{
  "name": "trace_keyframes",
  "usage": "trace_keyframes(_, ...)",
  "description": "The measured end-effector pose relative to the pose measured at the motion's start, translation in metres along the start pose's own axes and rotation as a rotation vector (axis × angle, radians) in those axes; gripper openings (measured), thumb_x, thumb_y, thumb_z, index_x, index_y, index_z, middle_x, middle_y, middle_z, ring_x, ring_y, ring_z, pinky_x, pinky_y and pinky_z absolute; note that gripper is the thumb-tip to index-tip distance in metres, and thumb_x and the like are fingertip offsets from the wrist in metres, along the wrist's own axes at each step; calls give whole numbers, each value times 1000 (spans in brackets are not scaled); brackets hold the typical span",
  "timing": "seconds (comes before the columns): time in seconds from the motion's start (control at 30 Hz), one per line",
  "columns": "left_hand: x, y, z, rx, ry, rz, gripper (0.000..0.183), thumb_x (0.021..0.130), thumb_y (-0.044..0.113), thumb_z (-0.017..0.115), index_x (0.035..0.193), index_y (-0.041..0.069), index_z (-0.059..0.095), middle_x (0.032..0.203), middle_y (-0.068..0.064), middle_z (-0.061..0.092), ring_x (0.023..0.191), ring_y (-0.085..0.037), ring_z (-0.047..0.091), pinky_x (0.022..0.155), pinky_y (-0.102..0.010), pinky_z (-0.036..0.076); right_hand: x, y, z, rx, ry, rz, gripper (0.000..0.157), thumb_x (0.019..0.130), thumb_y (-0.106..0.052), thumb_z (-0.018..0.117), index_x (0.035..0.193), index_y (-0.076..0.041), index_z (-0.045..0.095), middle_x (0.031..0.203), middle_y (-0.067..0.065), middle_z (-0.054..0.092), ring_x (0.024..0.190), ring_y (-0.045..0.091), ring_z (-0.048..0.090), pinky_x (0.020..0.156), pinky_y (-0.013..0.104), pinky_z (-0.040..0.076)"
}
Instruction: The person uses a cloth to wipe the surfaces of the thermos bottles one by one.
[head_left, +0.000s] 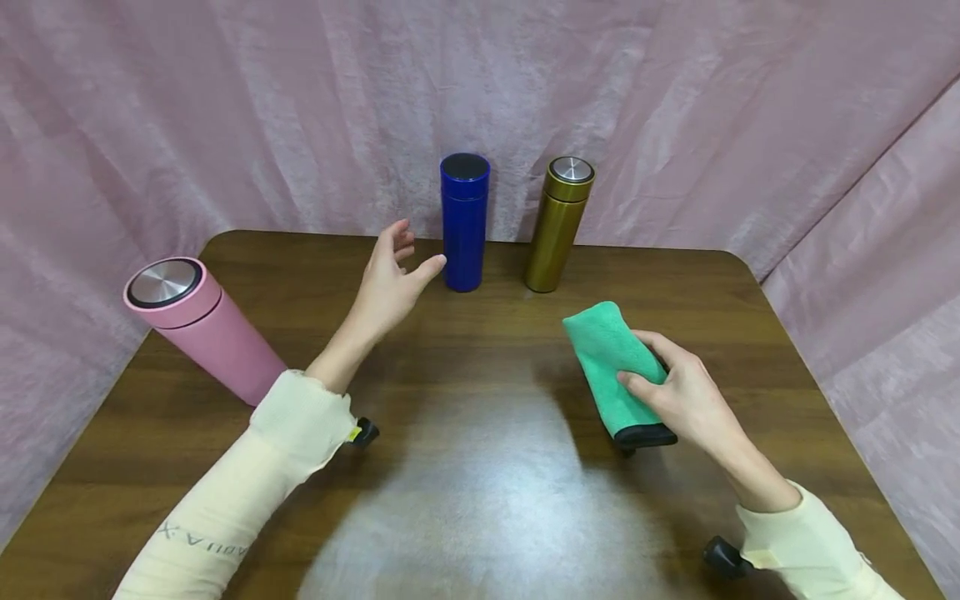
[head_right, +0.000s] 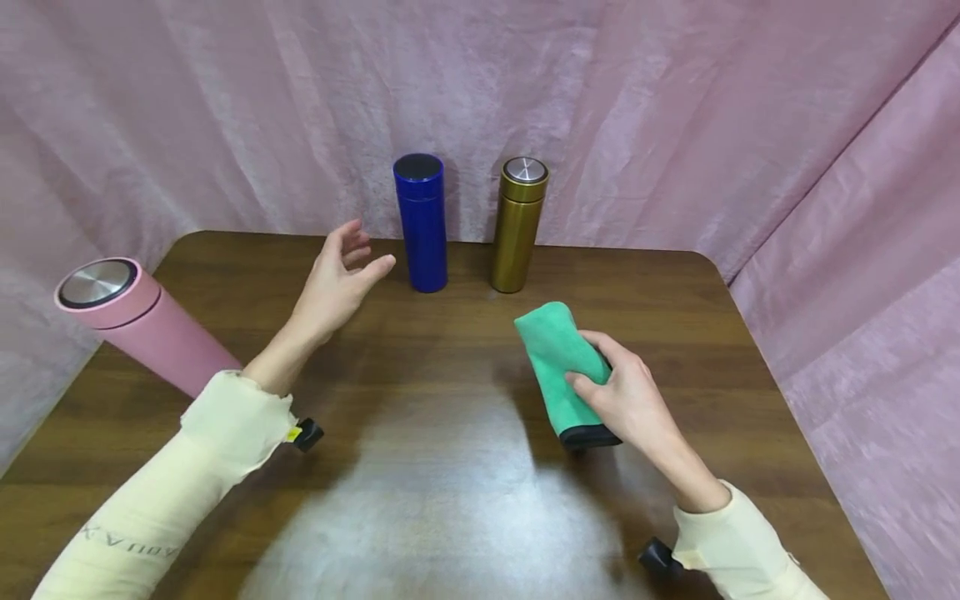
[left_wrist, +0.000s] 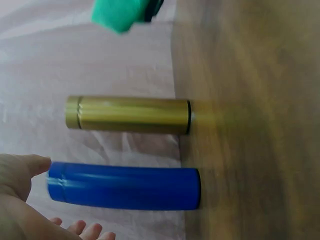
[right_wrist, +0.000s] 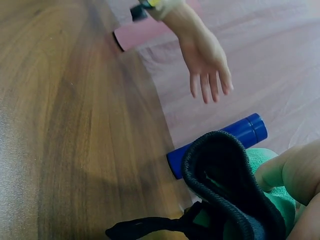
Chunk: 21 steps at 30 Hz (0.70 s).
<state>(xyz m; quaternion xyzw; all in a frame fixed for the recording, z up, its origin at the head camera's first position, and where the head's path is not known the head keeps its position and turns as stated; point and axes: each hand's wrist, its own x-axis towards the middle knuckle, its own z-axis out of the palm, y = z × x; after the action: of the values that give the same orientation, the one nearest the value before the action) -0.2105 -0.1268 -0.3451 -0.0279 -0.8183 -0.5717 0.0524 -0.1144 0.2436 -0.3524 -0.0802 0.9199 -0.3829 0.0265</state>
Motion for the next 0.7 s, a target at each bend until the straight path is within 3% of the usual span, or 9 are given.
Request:
trace_keyframes(0.3, -60, 3, -29, 128, -82, 114, 62, 99, 21, 73, 151, 3, 45, 153, -13, 48, 141, -28, 44, 115, -50, 37, 4, 0, -1, -1, -13, -6, 53, 96, -15, 73, 145, -7, 55, 114, 18, 68, 87, 26, 65, 72, 34, 54)
trace_keyframes(0.53, -102, 9, -60, 202, -59, 156, 51, 98, 18, 74, 144, 8, 55, 143, -11, 59, 133, -28, 54, 108, -51, 43, 8, -1, 3, 4, -14, -23, 53, 96, -12, 74, 145, -5, 55, 115, 19, 68, 88, 27, 64, 72, 32, 53)
trace_keyframes(0.6, -111, 8, -70, 225, -70, 144, 47, 99, 19, 73, 142, 8, 57, 139, -11, 62, 129, -29, 58, 105, -44, 46, 9, -2, 4, 11, -18, -26, 53, 96, -12, 74, 145, -5, 55, 117, 19, 67, 89, 27, 64, 72, 33, 53)
trace_keyframes(0.7, -122, 3, -90, 262, -145, 115, 41, 101, 20, 71, 139, 10, 61, 135, -9, 65, 121, -29, 63, 97, -27, 49, 11, -4, 7, 24, -33, -28, 53, 96, -12, 74, 145, -5, 54, 117, 20, 67, 90, 27, 65, 72, 34, 54)
